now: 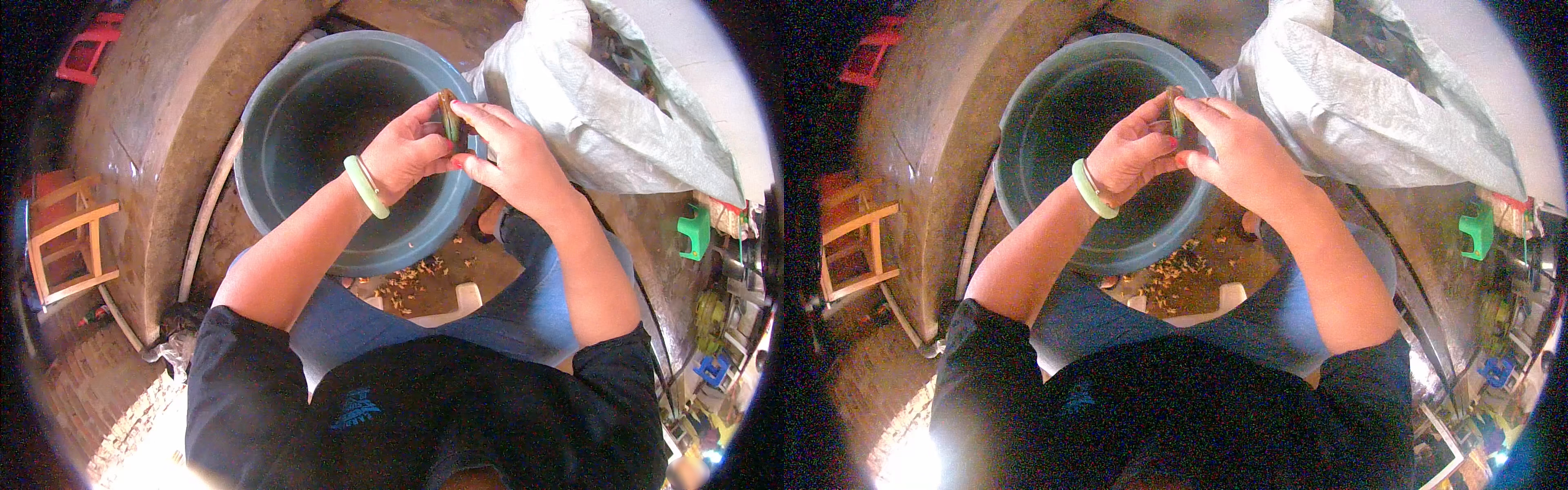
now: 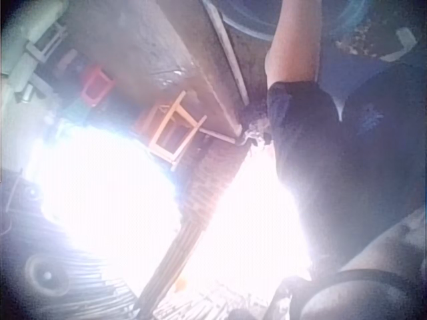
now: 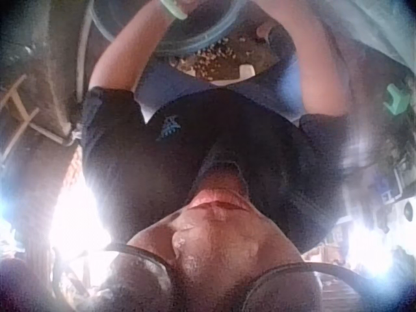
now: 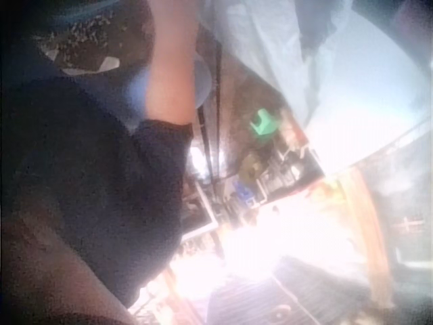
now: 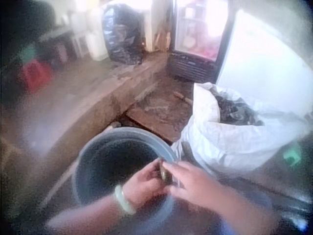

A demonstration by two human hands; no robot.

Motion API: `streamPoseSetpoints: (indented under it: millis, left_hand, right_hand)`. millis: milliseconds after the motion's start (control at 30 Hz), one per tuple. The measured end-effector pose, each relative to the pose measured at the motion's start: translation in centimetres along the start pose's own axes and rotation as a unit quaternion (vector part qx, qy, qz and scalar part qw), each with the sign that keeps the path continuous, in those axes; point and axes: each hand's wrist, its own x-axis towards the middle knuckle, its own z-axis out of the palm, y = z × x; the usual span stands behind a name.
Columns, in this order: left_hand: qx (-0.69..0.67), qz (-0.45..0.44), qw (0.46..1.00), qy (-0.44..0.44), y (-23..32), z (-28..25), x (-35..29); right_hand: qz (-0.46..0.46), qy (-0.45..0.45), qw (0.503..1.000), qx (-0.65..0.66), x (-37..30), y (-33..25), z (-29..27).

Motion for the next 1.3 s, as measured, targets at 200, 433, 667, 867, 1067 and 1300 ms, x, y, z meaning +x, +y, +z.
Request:
streamPoseSetpoints:
  millis: [200, 433, 667, 867, 1067, 1300]
  left_hand:
    - [0.184, 0.045, 0.977, 0.097, -1.2, 0.1, 0.4]
    - [0.273, 0.004, 0.926, 0.262, -3.4, 0.1, 1.1]
    - [0.204, -0.048, 0.954, 0.214, -2.9, 0.3, 0.7]
    - [0.110, -0.055, 0.983, 0.139, -1.8, 0.8, 0.0]
    - [0.183, -0.058, 0.973, 0.131, -2.9, -0.5, 0.3]
    - [-0.002, -0.023, 0.998, 0.060, -0.7, 2.9, -1.2]
  right_hand:
    - [0.015, 0.004, 0.999, -0.030, -0.3, -0.6, 1.3]
    - [-0.053, -0.019, 0.976, -0.212, -0.6, -0.4, 3.9]
    - [-0.135, 0.020, 0.958, -0.253, -0.3, 0.4, 3.9]
    - [-0.141, 0.028, 0.967, -0.211, -0.2, 0.5, 3.0]
    - [-0.159, 0.033, 0.968, -0.193, 0.0, 0.5, 2.1]
    - [-0.018, 0.116, 0.992, -0.036, 0.4, 0.9, -0.8]
